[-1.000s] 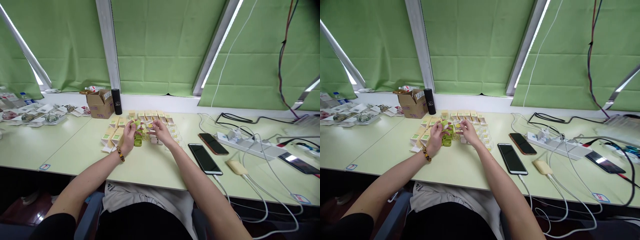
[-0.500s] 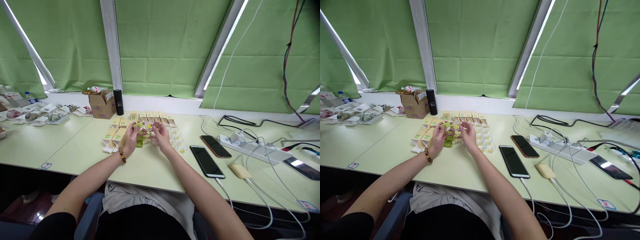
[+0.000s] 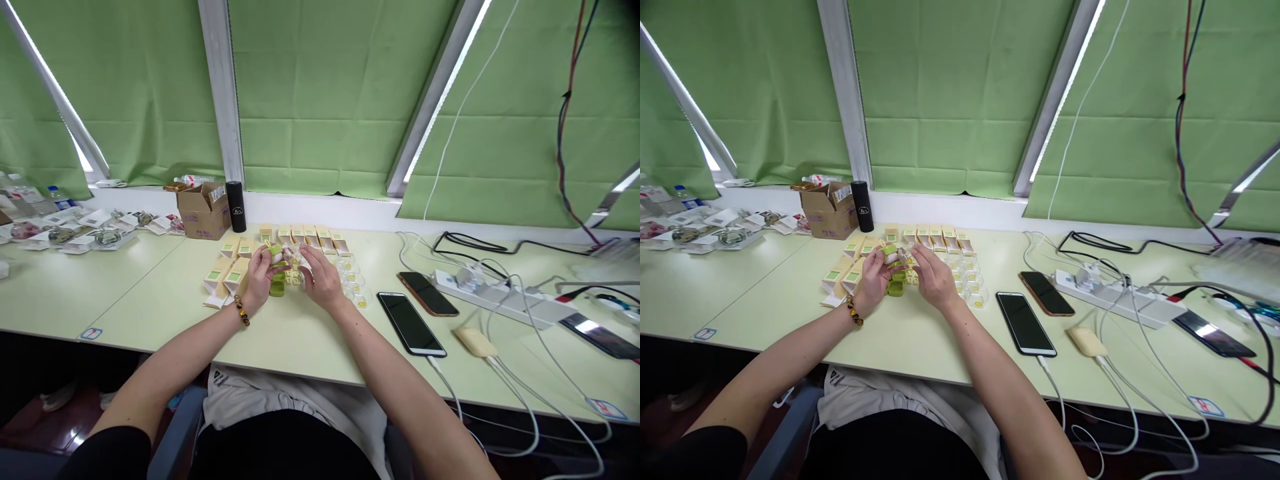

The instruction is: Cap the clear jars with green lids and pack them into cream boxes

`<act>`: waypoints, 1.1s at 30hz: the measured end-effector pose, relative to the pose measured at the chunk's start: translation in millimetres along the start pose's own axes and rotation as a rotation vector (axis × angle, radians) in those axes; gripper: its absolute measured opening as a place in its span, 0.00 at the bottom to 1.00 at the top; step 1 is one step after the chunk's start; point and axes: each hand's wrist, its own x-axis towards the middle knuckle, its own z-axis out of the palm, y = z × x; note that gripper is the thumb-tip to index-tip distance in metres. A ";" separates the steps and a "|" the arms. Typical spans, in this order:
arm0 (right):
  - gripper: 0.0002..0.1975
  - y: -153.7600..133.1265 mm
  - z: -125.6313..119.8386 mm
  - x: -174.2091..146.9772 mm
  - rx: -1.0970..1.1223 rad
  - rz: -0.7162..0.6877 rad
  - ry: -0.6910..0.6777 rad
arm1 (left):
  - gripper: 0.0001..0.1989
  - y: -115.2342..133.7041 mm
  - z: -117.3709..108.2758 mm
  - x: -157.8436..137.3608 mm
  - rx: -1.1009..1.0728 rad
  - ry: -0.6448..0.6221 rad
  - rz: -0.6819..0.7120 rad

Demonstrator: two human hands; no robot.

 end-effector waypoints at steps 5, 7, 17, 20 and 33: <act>0.17 1.6 2.0 -2.0 -0.036 -0.036 -0.025 | 0.25 -1.8 0.1 -0.6 0.026 -0.034 0.007; 0.17 3.6 3.0 -3.3 -0.057 -0.056 -0.021 | 0.25 -2.0 0.4 -1.2 -0.001 -0.046 -0.013; 0.26 1.7 9.5 1.1 0.159 0.101 0.280 | 0.25 3.8 3.8 -2.5 -0.042 -0.052 -0.104; 0.29 3.4 11.3 4.2 0.411 0.249 0.284 | 0.23 -1.1 -0.6 3.6 -0.044 -0.022 -0.085; 0.25 10.2 15.5 4.7 0.398 0.442 0.358 | 0.29 -12.9 -13.0 17.1 -0.020 -0.039 -0.034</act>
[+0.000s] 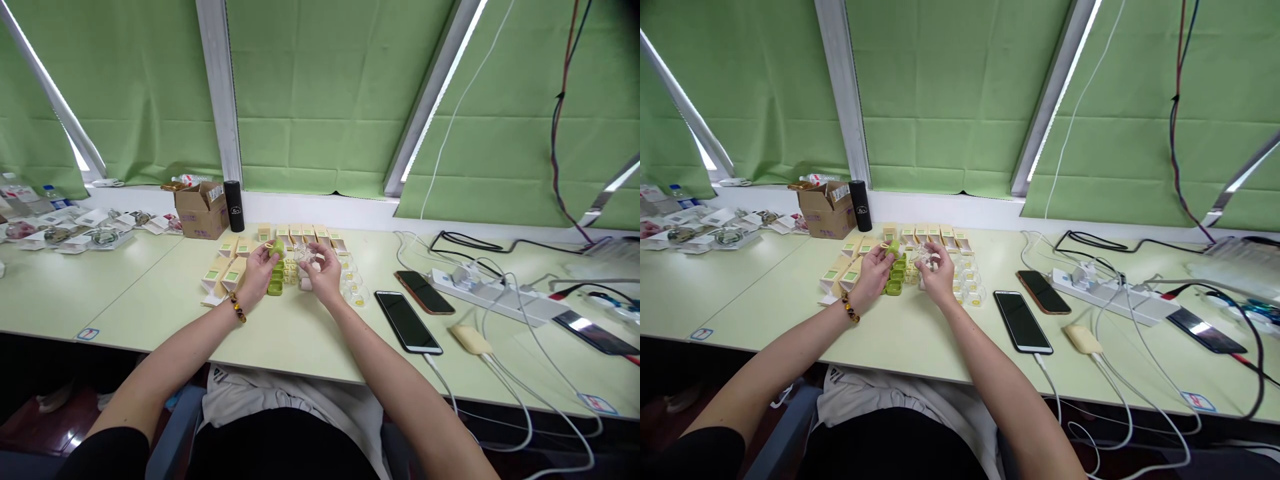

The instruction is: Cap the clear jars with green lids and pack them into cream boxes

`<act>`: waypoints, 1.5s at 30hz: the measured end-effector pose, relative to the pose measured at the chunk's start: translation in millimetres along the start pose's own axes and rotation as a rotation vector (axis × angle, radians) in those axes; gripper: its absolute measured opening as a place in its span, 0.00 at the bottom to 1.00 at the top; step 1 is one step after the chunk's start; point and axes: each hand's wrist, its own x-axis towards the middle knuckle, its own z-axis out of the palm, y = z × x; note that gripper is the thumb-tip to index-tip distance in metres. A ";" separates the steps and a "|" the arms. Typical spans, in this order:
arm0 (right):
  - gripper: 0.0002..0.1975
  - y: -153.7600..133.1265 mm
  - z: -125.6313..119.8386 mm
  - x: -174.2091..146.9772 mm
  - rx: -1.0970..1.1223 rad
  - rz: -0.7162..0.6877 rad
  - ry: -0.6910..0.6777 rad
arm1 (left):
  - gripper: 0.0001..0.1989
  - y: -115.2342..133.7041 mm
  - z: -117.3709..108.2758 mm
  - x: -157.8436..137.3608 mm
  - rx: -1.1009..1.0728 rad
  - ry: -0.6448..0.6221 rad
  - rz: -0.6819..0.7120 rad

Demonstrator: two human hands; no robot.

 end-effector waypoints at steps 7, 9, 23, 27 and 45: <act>0.30 -0.1 2.8 -2.7 0.107 0.097 -0.101 | 0.31 2.6 0.2 -1.2 0.153 -0.067 0.106; 0.33 -1.1 3.9 -3.6 0.140 0.127 -0.117 | 0.30 6.4 1.4 -2.8 0.191 -0.107 0.127; 0.36 -11.3 6.7 -9.3 0.282 0.273 -0.169 | 0.35 13.7 9.7 -8.9 0.162 -0.222 0.054; 0.36 -9.5 8.3 -10.0 0.318 0.285 -0.177 | 0.33 10.5 9.9 -8.9 0.155 -0.238 0.054; 0.34 -9.4 9.1 -11.3 0.393 0.311 -0.164 | 0.36 17.2 8.6 -13.5 0.218 -0.226 0.099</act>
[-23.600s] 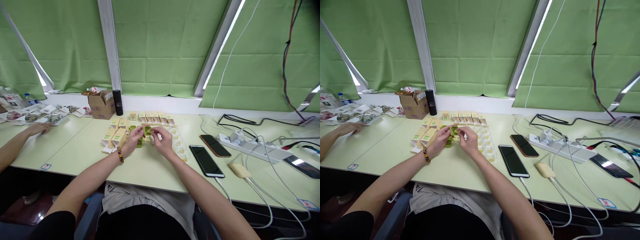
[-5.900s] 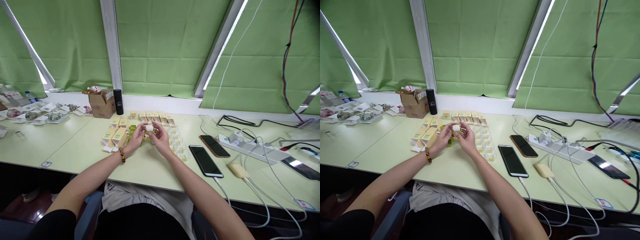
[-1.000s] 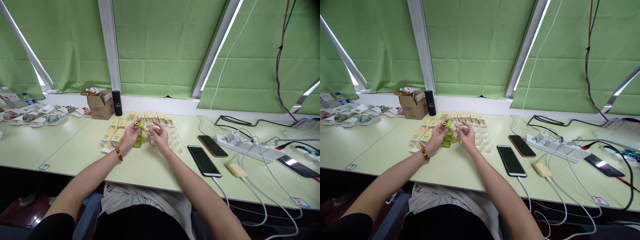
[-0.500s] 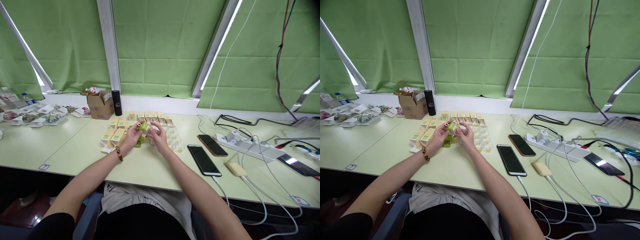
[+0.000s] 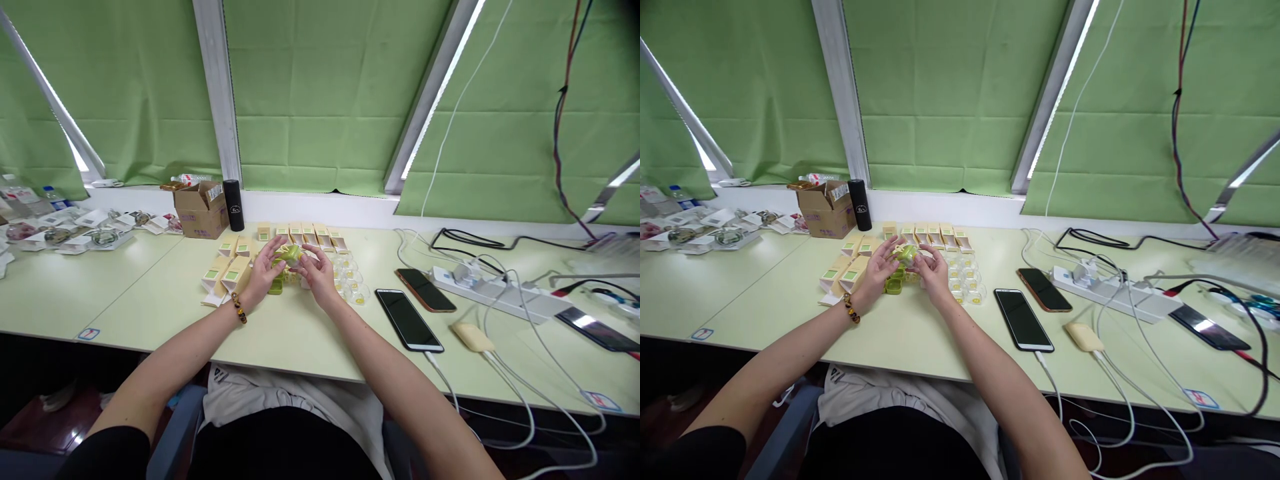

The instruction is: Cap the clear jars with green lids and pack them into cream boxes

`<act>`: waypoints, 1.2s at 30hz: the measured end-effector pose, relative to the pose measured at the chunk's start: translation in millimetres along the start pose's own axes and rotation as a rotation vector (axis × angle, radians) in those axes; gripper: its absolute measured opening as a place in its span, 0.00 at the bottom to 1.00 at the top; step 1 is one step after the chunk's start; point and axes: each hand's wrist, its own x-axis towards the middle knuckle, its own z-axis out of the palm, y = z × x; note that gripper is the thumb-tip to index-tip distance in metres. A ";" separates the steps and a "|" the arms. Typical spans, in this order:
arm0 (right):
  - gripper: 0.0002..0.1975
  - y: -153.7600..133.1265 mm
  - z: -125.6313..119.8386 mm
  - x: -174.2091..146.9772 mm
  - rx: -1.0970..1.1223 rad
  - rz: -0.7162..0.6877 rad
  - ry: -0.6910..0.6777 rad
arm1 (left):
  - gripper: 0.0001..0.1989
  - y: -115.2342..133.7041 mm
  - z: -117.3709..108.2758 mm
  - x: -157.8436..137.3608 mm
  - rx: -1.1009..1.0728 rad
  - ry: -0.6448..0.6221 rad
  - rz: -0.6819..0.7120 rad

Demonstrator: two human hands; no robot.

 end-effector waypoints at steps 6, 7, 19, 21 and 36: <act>0.33 0.3 -0.3 0.5 0.022 -0.015 0.014 | 0.31 -5.8 -1.3 0.4 0.098 0.097 0.031; 0.34 0.7 -0.6 0.5 0.023 -0.020 0.017 | 0.30 -5.9 -0.6 0.0 0.120 0.105 0.043; 0.39 6.5 -2.7 -1.9 -0.110 -0.080 0.024 | 0.22 -6.7 10.0 -3.9 0.274 0.098 0.063; 0.39 4.3 0.0 -3.8 -0.126 -0.093 0.001 | 0.20 -6.3 10.7 -3.5 0.296 0.116 0.064; 0.27 -0.9 6.2 -7.5 -0.255 -0.105 -0.059 | 0.15 -5.6 6.2 -0.4 0.346 0.122 0.086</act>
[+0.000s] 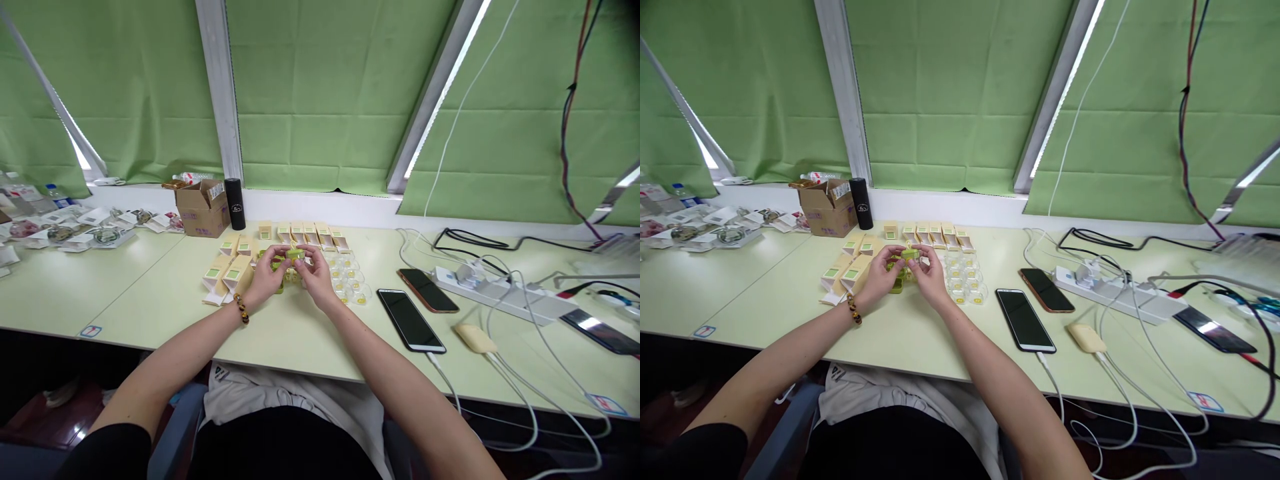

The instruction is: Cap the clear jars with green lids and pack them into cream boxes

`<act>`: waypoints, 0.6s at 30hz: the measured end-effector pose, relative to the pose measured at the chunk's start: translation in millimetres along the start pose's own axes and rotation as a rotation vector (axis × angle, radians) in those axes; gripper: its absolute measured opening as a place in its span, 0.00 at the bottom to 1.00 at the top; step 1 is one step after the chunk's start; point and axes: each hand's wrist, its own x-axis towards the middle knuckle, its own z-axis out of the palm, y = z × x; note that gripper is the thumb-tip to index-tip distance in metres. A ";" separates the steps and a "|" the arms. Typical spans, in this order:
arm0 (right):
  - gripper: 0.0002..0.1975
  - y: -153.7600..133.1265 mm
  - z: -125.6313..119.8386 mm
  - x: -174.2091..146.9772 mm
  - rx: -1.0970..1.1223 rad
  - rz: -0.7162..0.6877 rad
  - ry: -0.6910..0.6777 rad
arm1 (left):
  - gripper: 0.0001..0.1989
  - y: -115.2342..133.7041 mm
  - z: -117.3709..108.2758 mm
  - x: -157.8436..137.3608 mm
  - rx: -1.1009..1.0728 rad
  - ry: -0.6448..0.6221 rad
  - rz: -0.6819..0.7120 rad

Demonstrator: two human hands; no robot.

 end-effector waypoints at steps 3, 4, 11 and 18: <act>0.27 0.0 -0.2 0.4 0.003 0.002 0.007 | 0.14 -1.0 -0.8 0.5 0.005 -0.005 -0.003; 0.27 -0.1 -0.2 0.7 0.008 -0.003 0.009 | 0.14 -1.4 -0.9 0.5 0.003 -0.004 -0.002; 0.26 -0.5 -1.0 2.3 0.043 -0.003 0.000 | 0.15 -4.0 0.0 0.4 -0.021 0.032 -0.019; 0.35 0.8 5.8 -0.6 0.128 0.021 -0.053 | 0.17 -0.8 -0.4 1.9 0.035 0.069 -0.025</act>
